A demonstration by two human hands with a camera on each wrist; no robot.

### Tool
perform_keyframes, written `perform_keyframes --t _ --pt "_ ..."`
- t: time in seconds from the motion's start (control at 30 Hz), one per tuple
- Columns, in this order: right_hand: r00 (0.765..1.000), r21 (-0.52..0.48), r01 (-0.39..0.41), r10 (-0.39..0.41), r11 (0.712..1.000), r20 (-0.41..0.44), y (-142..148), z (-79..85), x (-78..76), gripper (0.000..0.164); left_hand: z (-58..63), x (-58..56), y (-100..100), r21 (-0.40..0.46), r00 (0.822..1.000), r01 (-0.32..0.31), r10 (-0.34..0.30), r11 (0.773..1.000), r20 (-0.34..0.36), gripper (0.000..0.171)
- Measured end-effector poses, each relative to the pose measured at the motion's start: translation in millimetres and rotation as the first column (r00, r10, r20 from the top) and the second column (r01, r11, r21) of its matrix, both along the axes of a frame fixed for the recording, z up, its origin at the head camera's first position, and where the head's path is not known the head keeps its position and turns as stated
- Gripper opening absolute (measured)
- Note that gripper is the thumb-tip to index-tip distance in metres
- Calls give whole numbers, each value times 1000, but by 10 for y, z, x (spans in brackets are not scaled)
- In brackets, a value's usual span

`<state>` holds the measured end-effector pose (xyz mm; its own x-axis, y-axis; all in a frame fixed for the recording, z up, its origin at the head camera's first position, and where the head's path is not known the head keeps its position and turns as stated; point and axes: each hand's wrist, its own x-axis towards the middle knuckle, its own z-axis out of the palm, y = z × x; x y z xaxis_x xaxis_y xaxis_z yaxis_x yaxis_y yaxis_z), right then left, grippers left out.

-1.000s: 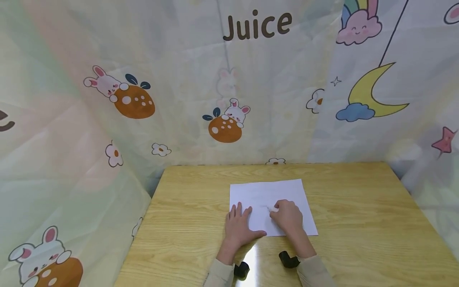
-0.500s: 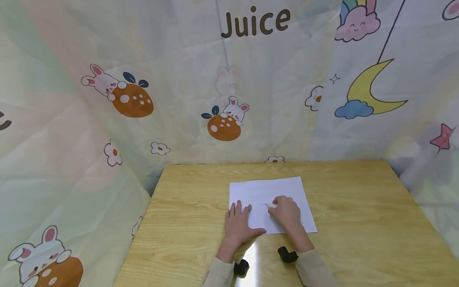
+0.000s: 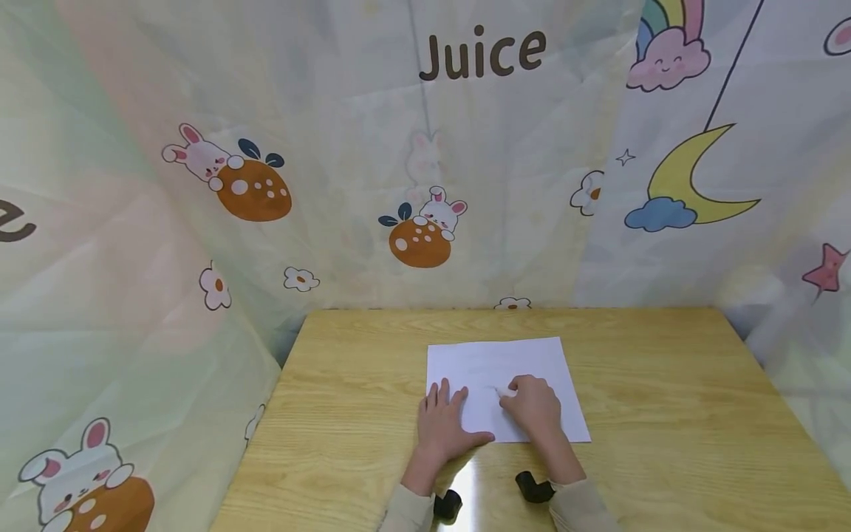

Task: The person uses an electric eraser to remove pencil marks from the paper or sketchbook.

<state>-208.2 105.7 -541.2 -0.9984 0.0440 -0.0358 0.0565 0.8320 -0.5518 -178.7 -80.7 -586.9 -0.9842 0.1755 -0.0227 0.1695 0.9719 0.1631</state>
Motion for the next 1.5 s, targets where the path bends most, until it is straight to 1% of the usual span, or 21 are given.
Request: perform_keyframes --t 0.13,0.17,0.23,0.33,0.5,0.53,0.67,0.83,1.0,1.17,1.37,1.5 --pt "1000 -12 -12 11 1000 -20 -10 -14 6 23 -12 14 9 7 1000 0 0 1000 -11 105" --pt "1000 -10 -12 11 1000 -19 -5 -17 15 23 -17 22 14 10 1000 1 -1 1000 -4 104" --pt "1000 -5 -7 7 1000 0 3 -24 45 22 -27 40 22 19 1000 5 -5 1000 13 104" --pt "1000 -2 -8 8 1000 16 4 -12 81 22 -35 59 24 36 1000 4 -4 999 18 104" --pt "1000 -23 -15 14 1000 -27 -36 7 52 23 -26 35 6 17 1000 -5 5 1000 -20 104" --pt "1000 -23 -13 12 1000 -27 -38 7 47 22 -21 33 3 12 1000 -7 7 1000 -13 104" --pt "1000 -5 5 -5 1000 9 -40 1 43 21 -6 45 -3 39 1000 0 -1 999 7 104" --pt "1000 -8 -8 7 1000 -6 -60 9 10 24 -4 28 -7 43 1000 -3 3 999 -8 104" --pt "1000 17 1 -2 1000 21 -64 35 2 23 11 15 -9 39 1000 -5 5 999 9 104" --pt "1000 14 -13 13 1000 4 -67 55 -14 22 13 13 -5 35 1000 -4 4 999 0 105" --pt "1000 19 -16 16 1000 6 -49 91 51 20 -4 16 -5 55 1000 5 -4 998 -16 104" --pt "1000 16 -22 22 1000 -6 -65 78 18 21 4 12 -1 63 1000 5 -5 998 -7 103"
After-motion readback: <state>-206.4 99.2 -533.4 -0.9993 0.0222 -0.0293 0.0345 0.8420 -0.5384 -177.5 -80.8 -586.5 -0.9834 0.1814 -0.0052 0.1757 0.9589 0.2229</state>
